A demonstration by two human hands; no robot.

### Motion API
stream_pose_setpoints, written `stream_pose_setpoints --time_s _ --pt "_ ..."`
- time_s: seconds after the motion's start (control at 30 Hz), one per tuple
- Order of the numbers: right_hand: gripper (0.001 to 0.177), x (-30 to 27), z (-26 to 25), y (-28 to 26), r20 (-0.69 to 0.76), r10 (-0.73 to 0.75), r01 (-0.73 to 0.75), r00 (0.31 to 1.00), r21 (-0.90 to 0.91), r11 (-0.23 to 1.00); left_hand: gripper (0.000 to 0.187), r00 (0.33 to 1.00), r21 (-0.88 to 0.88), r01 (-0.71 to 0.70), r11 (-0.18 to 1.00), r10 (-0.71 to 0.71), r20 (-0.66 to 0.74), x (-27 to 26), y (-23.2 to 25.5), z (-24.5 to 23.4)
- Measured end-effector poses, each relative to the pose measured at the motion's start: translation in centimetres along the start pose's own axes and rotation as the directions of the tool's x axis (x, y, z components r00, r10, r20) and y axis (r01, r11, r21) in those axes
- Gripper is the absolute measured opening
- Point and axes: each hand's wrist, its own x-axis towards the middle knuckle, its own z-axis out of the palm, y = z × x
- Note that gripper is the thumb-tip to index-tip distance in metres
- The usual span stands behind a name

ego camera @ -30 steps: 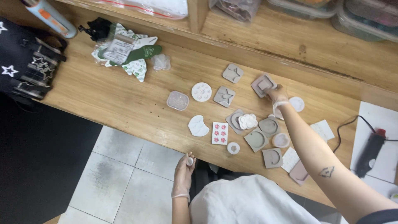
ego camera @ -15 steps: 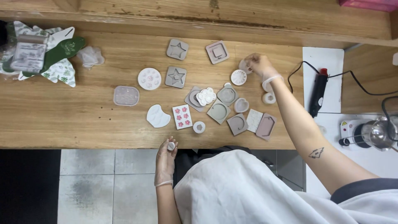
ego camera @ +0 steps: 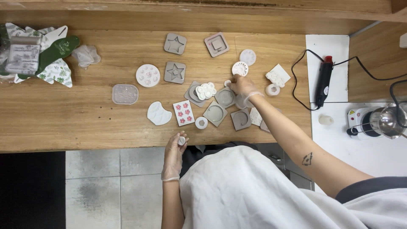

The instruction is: Organizing and inspecting silicone candle molds on a workbench and placing them on storage shelves.

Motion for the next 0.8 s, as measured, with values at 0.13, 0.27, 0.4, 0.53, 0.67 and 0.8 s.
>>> stream_pose_setpoints --time_s 0.13,0.27,0.4,0.53,0.67,0.8 --pt "0.039 0.1 0.5 -0.4 -0.04 0.019 -0.02 0.999 -0.007 1.0 0.033 0.996 -0.07 -0.037 0.997 0.042 0.075 -3.7 3.2 3.0" --pt "0.035 3.1 3.3 1.1 -0.09 0.027 -0.019 0.996 0.082 0.996 0.045 0.975 -0.1 -0.095 0.99 0.113 0.193 -6.7 6.9 6.1" --pt "0.027 2.6 3.0 1.5 -0.304 -0.222 0.333 0.927 0.392 0.858 0.056 0.915 -0.177 -0.172 0.969 0.223 0.335 -7.9 8.9 7.7" --pt "0.046 -8.7 -2.8 -6.9 -0.152 -0.194 0.224 0.969 0.867 0.444 0.065 0.88 -0.186 -0.244 0.952 0.298 0.369 -7.9 10.0 9.1" --pt "0.043 -15.6 -6.2 -10.8 0.037 -0.286 0.033 0.957 0.971 0.237 0.066 0.838 -0.14 -0.363 0.921 0.389 0.382 -7.7 10.2 10.3" --pt "0.046 -18.7 -8.2 -12.6 -0.012 -0.34 0.074 0.94 0.982 0.171 0.065 0.8 -0.16 -0.43 0.889 0.457 0.389 -7.8 10.6 10.7"
